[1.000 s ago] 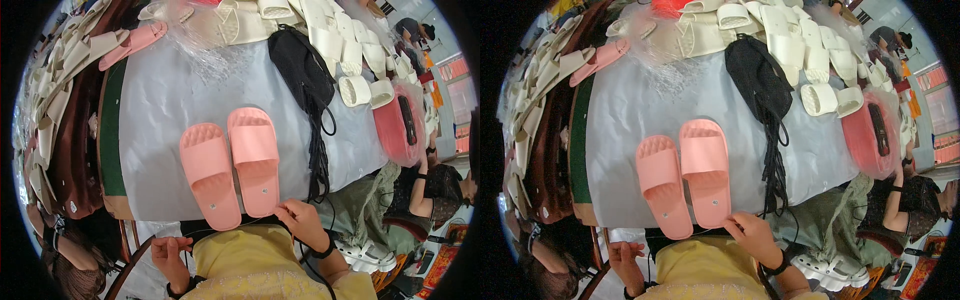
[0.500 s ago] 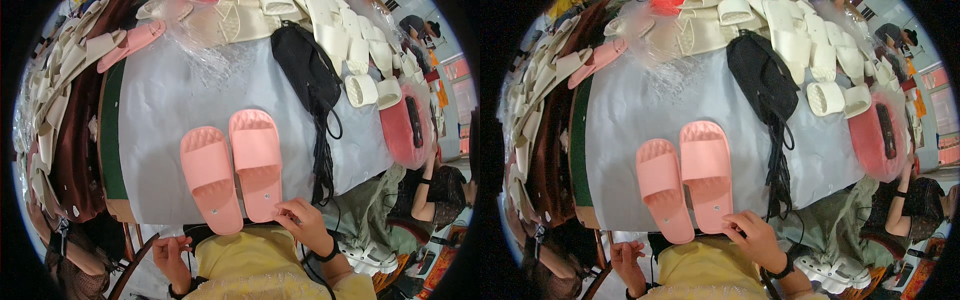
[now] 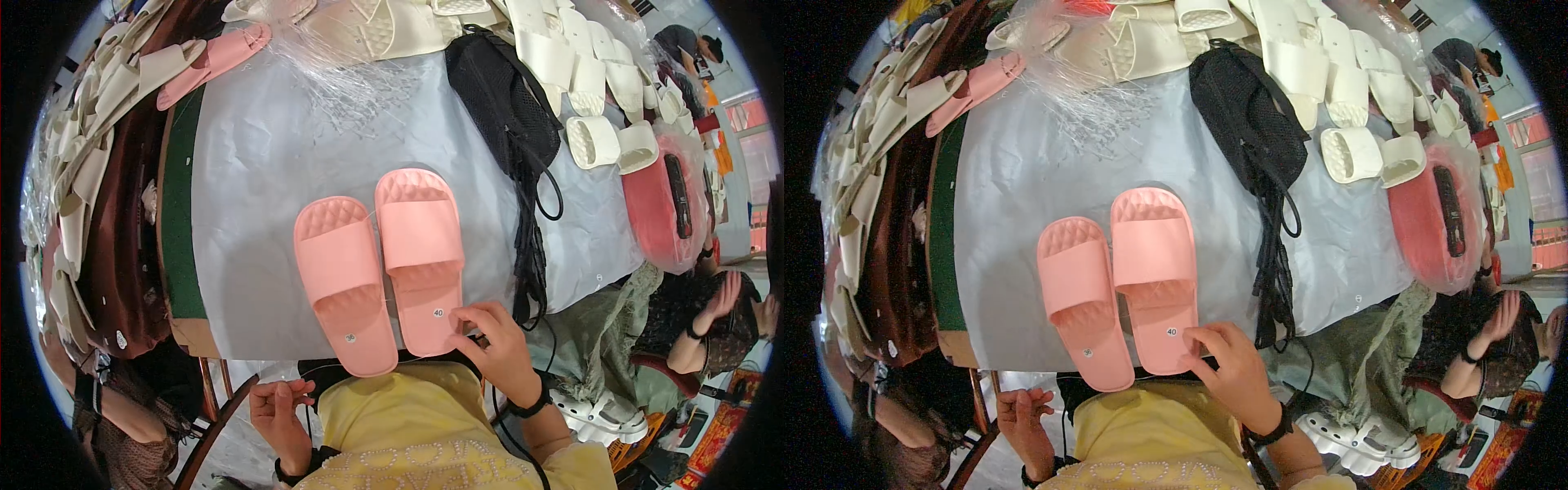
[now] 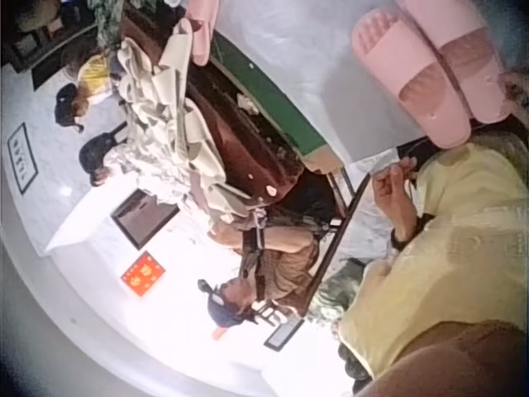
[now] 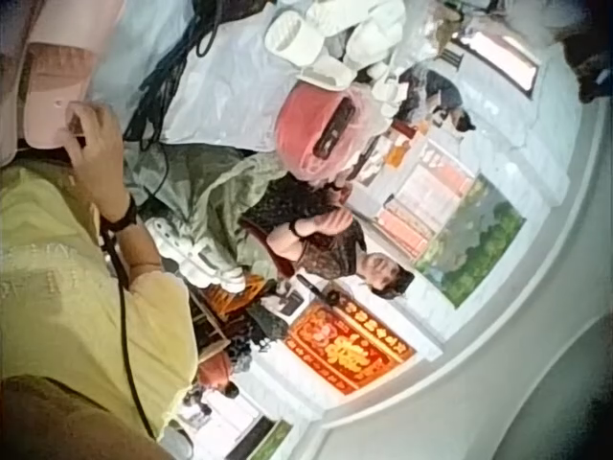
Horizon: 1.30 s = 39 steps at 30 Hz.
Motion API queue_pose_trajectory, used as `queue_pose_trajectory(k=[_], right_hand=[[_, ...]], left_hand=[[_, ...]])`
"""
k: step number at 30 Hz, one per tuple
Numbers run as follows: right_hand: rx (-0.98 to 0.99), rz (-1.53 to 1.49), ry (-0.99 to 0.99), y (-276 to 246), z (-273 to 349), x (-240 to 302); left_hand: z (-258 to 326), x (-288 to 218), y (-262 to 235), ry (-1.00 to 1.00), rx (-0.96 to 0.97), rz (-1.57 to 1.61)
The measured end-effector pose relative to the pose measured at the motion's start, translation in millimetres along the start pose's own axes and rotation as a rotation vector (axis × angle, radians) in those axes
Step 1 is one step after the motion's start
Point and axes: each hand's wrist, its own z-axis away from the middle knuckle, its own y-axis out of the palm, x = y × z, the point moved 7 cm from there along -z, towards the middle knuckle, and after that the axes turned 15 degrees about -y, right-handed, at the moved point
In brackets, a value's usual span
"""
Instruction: Inspecting, pairing, and organizing slippers on a manufacturing table.
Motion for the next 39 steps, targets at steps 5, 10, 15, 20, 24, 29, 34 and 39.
queue_pose_trajectory(k=[5, 10, 15, 20, 24, 29, 34, 39], right_hand=[[-0.015, 0.015, -0.018, 2, -2, -3], [-0.068, 0.036, -0.061, 0, -3, -1], [-0.012, 0.209, -0.216, 0, -1, 9], [0.105, 0.409, -0.307, 7, 3, 17], [0.205, 0.482, -0.265, 16, -1, 17], [0.18, 0.397, -0.246, -3, -20, 22], [-0.142, 0.102, -0.141, -55, -61, 17], [-0.093, 0.126, -0.094, -41, -135, -22]], left_hand=[[0, 2, 2, -0.016, 0.014, -0.006], [0, 2, 1, -0.004, 0.025, -0.009], [-1, 4, 0, -0.011, 0.034, -0.001], [-2, 5, 2, -0.02, 0.053, 0.014], [-2, 4, 2, -0.024, 0.06, 0.017], [-2, 2, 3, -0.025, 0.068, 0.007], [-2, 3, 7, -0.029, 0.093, -0.023], [-3, 2, 11, -0.019, 0.118, 0.001]])
